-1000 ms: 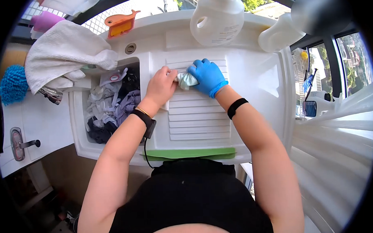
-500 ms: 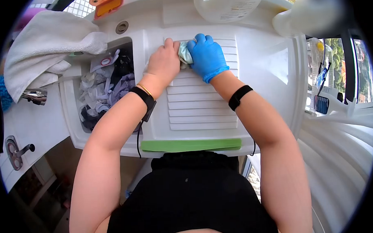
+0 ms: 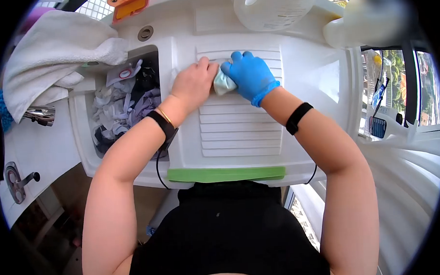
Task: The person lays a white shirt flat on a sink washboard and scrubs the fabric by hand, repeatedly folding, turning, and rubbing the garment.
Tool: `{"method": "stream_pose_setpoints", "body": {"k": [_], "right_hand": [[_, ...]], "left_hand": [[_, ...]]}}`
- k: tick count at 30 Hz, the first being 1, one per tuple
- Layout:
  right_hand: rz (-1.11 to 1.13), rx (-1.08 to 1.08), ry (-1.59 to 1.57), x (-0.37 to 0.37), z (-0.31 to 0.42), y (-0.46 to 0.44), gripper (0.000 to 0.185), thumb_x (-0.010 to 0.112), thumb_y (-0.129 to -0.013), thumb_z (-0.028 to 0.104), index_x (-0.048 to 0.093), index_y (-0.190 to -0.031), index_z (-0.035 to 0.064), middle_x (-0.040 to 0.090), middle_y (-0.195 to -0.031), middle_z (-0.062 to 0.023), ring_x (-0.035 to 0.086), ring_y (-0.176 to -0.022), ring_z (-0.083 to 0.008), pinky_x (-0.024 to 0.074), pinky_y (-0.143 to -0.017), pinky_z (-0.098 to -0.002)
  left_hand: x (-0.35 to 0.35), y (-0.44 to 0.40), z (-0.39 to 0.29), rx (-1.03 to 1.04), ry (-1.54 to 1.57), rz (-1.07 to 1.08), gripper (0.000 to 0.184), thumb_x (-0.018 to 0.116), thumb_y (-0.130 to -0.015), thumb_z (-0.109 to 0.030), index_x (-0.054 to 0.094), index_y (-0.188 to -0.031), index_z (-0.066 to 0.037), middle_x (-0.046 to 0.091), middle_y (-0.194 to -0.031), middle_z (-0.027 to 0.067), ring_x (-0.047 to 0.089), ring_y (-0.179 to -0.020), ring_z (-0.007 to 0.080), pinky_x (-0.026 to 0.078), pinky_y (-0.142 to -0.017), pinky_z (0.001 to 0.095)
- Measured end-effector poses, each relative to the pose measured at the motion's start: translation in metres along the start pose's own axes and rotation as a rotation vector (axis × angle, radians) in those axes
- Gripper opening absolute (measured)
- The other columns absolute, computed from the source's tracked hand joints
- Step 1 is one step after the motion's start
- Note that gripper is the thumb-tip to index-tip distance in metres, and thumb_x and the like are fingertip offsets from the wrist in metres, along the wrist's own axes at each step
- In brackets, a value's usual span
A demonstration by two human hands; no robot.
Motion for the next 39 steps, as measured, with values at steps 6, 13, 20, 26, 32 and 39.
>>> {"method": "stream_pose_setpoints", "body": {"k": [6, 13, 20, 26, 32, 39], "right_hand": [[0.056, -0.313, -0.035, 0.006, 0.015, 0.034, 0.016, 0.069, -0.082, 0.017, 0.064, -0.097, 0.0144, 0.061, -0.094, -0.0134, 0.065, -0.081, -0.0304, 0.0568, -0.055, -0.0389], [0.165, 0.037, -0.006, -0.004, 0.022, 0.022, 0.020, 0.070, -0.085, 0.012, 0.061, -0.103, 0.0088, 0.062, -0.101, -0.0163, 0.069, -0.088, -0.0336, 0.0609, -0.062, -0.0408], [0.062, -0.004, 0.076, -0.002, -0.003, -0.014, 0.014, 0.067, -0.087, 0.009, 0.062, -0.100, 0.0090, 0.063, -0.099, -0.0156, 0.069, -0.090, -0.0335, 0.0625, -0.067, -0.0417], [0.283, -0.035, 0.065, -0.002, 0.025, 0.030, 0.017, 0.068, -0.086, 0.009, 0.062, -0.102, 0.0070, 0.063, -0.102, -0.0158, 0.069, -0.089, -0.0329, 0.0629, -0.065, -0.0405], [0.097, 0.078, 0.140, 0.003, -0.007, -0.022, 0.022, 0.068, -0.087, 0.010, 0.060, -0.107, 0.0103, 0.063, -0.103, -0.0150, 0.069, -0.092, -0.0330, 0.0620, -0.067, -0.0408], [0.227, -0.179, 0.031, 0.008, 0.040, 0.059, 0.016, 0.067, -0.085, 0.010, 0.059, -0.099, 0.0090, 0.061, -0.097, -0.0150, 0.067, -0.081, -0.0317, 0.0614, -0.060, -0.0416]], "left_hand": [[0.004, 0.038, -0.026, 0.175, 0.115, 0.051, 0.012, 0.063, -0.089, -0.019, 0.060, -0.099, -0.012, 0.059, -0.087, 0.0101, 0.069, -0.071, 0.0268, 0.058, -0.058, 0.0386], [0.004, 0.019, -0.023, -0.039, 0.018, 0.077, 0.016, 0.060, -0.089, -0.012, 0.060, -0.105, -0.009, 0.060, -0.087, 0.0113, 0.071, -0.071, 0.0280, 0.059, -0.061, 0.0427], [0.000, -0.017, 0.002, 0.002, -0.066, -0.072, 0.012, 0.058, -0.091, -0.012, 0.058, -0.103, -0.009, 0.064, -0.086, 0.0127, 0.070, -0.067, 0.0312, 0.058, -0.059, 0.0406], [0.005, 0.026, -0.028, -0.032, 0.107, 0.108, 0.017, 0.058, -0.091, -0.012, 0.060, -0.108, -0.008, 0.063, -0.090, 0.0168, 0.071, -0.072, 0.0335, 0.058, -0.063, 0.0452], [0.002, -0.032, 0.010, -0.125, 0.051, 0.062, 0.017, 0.057, -0.092, -0.012, 0.058, -0.107, -0.007, 0.066, -0.095, 0.0190, 0.072, -0.079, 0.0386, 0.059, -0.067, 0.0472], [0.003, 0.052, -0.046, -0.013, 0.131, 0.234, 0.026, 0.059, -0.089, -0.013, 0.062, -0.115, -0.010, 0.064, -0.087, 0.0153, 0.072, -0.072, 0.0340, 0.058, -0.063, 0.0464]]}}
Point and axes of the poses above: each hand's wrist, its own y-axis away from the middle knuckle, its own x-axis out of the palm, z = x × y, the point moved 4 cm from there along -y, towards the middle knuckle
